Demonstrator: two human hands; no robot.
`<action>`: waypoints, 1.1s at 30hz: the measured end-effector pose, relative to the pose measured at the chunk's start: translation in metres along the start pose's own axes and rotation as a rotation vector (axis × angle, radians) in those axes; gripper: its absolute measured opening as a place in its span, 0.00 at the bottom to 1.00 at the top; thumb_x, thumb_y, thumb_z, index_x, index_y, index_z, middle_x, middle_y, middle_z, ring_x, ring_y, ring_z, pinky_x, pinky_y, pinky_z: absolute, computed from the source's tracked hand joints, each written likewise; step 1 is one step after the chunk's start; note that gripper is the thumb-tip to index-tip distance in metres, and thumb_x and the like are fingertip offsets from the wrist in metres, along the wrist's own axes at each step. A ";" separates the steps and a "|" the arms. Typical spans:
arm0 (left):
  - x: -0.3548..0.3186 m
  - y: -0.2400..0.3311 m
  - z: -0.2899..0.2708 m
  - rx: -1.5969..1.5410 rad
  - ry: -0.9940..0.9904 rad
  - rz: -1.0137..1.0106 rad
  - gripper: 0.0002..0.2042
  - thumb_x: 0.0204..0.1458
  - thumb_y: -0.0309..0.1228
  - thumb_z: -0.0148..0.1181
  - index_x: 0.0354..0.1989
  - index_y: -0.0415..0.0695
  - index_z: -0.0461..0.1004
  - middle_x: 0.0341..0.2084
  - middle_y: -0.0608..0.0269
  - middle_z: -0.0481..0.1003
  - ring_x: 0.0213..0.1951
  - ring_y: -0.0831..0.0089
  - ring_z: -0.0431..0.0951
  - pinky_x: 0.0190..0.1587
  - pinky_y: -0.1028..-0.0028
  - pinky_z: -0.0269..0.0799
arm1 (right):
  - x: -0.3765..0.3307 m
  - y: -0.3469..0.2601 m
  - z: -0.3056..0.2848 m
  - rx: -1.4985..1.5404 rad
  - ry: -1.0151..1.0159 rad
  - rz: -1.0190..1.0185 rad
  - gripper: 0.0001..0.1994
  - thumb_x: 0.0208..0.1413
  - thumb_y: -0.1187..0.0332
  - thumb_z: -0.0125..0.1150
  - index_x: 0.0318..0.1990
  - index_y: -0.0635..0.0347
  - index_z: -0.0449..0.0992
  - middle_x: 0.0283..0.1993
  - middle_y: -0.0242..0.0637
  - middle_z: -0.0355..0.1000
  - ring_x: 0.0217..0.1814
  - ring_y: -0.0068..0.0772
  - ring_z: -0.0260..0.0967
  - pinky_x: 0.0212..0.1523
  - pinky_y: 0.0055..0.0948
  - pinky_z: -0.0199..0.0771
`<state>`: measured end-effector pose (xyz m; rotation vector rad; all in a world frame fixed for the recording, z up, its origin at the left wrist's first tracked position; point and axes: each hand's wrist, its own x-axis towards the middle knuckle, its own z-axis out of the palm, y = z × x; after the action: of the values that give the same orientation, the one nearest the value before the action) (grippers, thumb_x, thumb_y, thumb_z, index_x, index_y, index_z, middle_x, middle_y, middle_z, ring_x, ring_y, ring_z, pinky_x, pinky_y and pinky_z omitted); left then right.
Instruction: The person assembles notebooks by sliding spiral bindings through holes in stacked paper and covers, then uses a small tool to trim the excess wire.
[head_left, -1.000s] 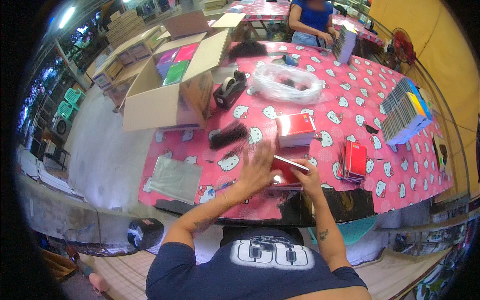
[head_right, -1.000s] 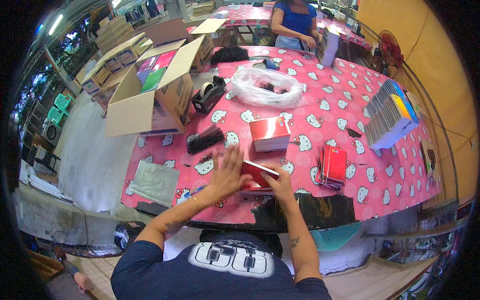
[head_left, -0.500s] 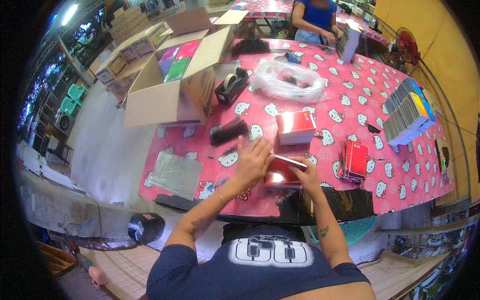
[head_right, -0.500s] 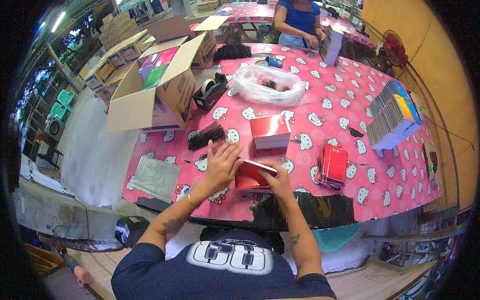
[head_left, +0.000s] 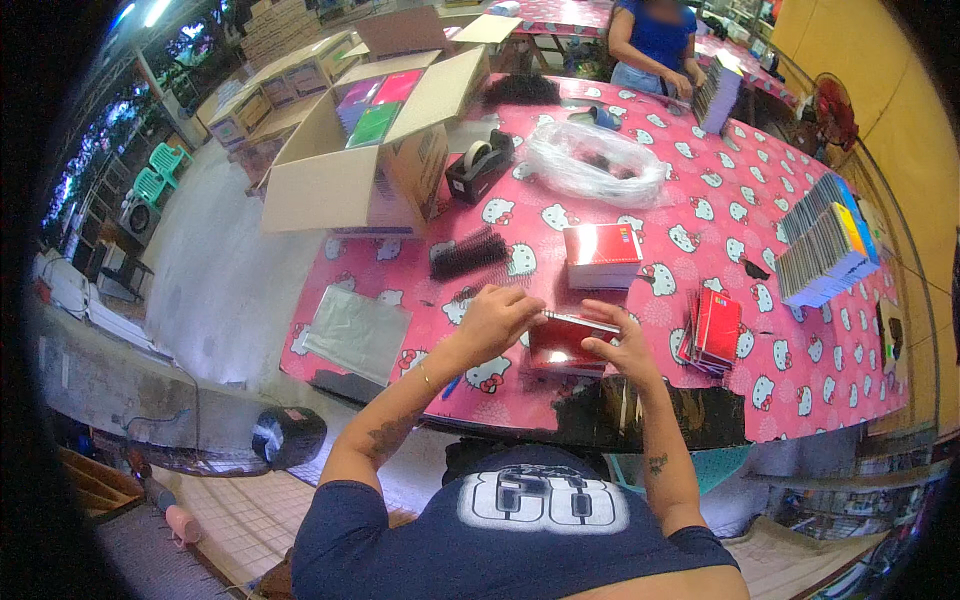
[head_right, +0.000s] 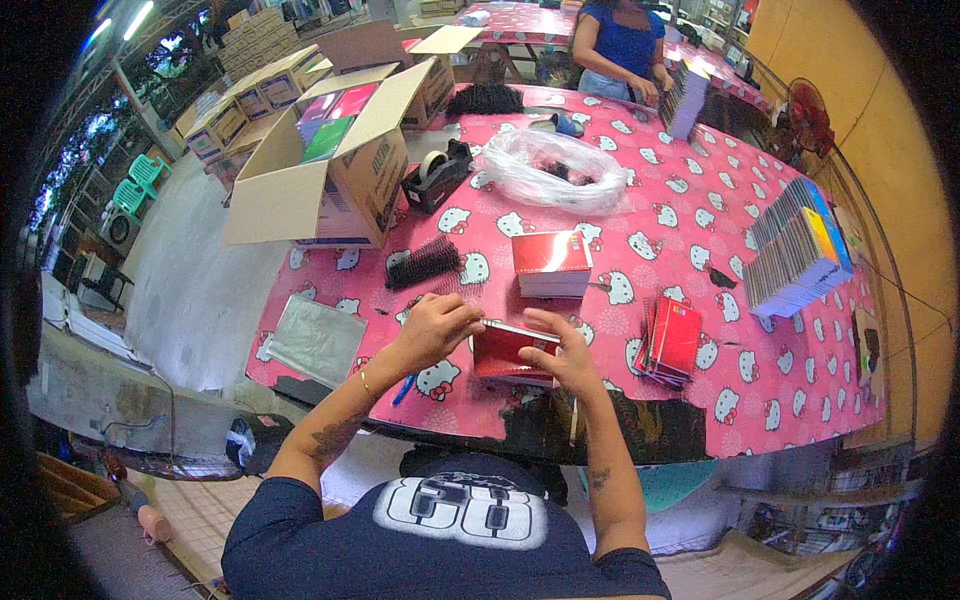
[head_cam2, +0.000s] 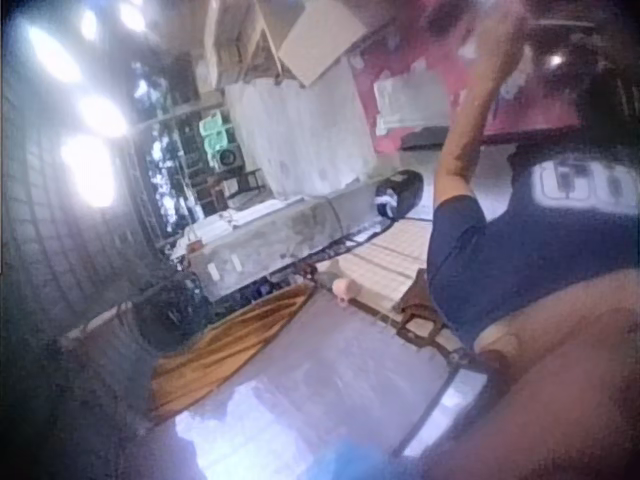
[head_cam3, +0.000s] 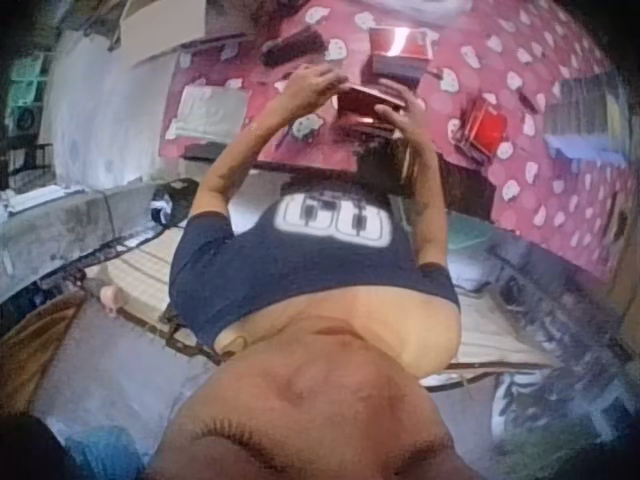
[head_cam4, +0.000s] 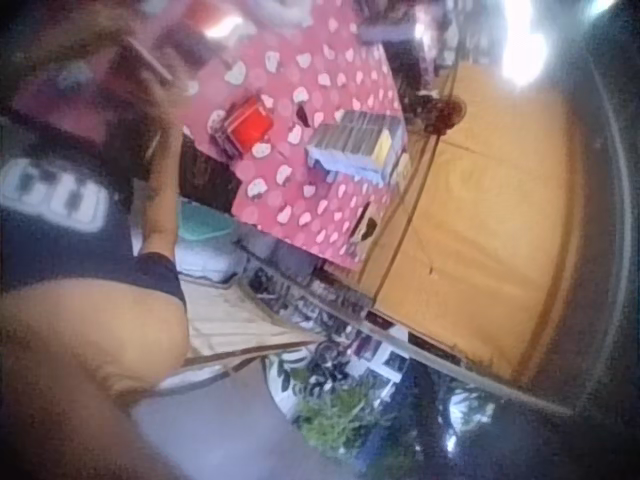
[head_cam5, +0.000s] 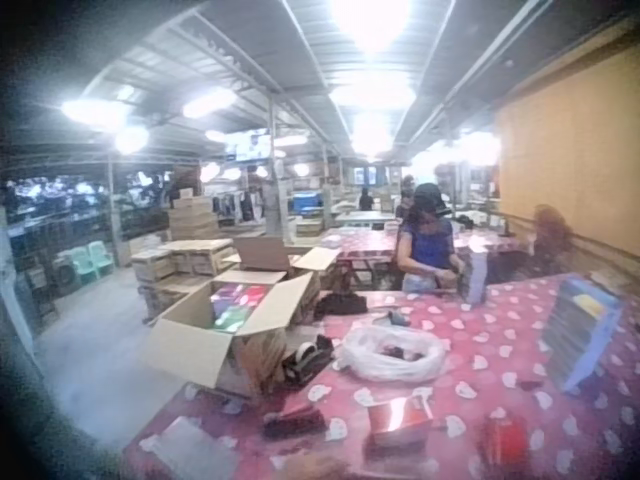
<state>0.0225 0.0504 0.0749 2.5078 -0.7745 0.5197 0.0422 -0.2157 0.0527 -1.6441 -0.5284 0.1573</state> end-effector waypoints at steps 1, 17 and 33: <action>0.002 0.002 0.000 -0.001 0.044 0.019 0.11 0.53 0.39 0.65 0.41 0.50 0.78 0.31 0.66 0.75 0.34 0.66 0.76 0.40 0.64 0.67 | 0.003 -0.009 -0.003 -0.084 0.039 -0.025 0.22 0.53 0.65 0.71 0.55 0.61 0.76 0.57 0.41 0.74 0.60 0.32 0.70 0.61 0.34 0.68; -0.003 0.002 0.005 0.031 0.188 0.077 0.10 0.51 0.38 0.67 0.40 0.51 0.79 0.31 0.68 0.75 0.34 0.67 0.75 0.41 0.65 0.66 | 0.033 -0.050 0.023 -0.654 -0.123 0.052 0.14 0.54 0.57 0.65 0.43 0.54 0.82 0.43 0.40 0.79 0.44 0.43 0.78 0.44 0.38 0.76; 0.003 0.006 0.017 0.080 -0.013 0.050 0.17 0.55 0.44 0.61 0.50 0.50 0.74 0.44 0.63 0.74 0.53 0.60 0.72 0.68 0.45 0.45 | 0.000 0.038 0.002 0.187 -0.092 0.107 0.14 0.57 0.77 0.64 0.52 0.63 0.80 0.45 0.30 0.80 0.46 0.19 0.72 0.49 0.23 0.73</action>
<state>0.0252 0.0361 0.0647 2.5735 -0.8394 0.5626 0.0512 -0.2159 0.0157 -1.4875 -0.4809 0.3529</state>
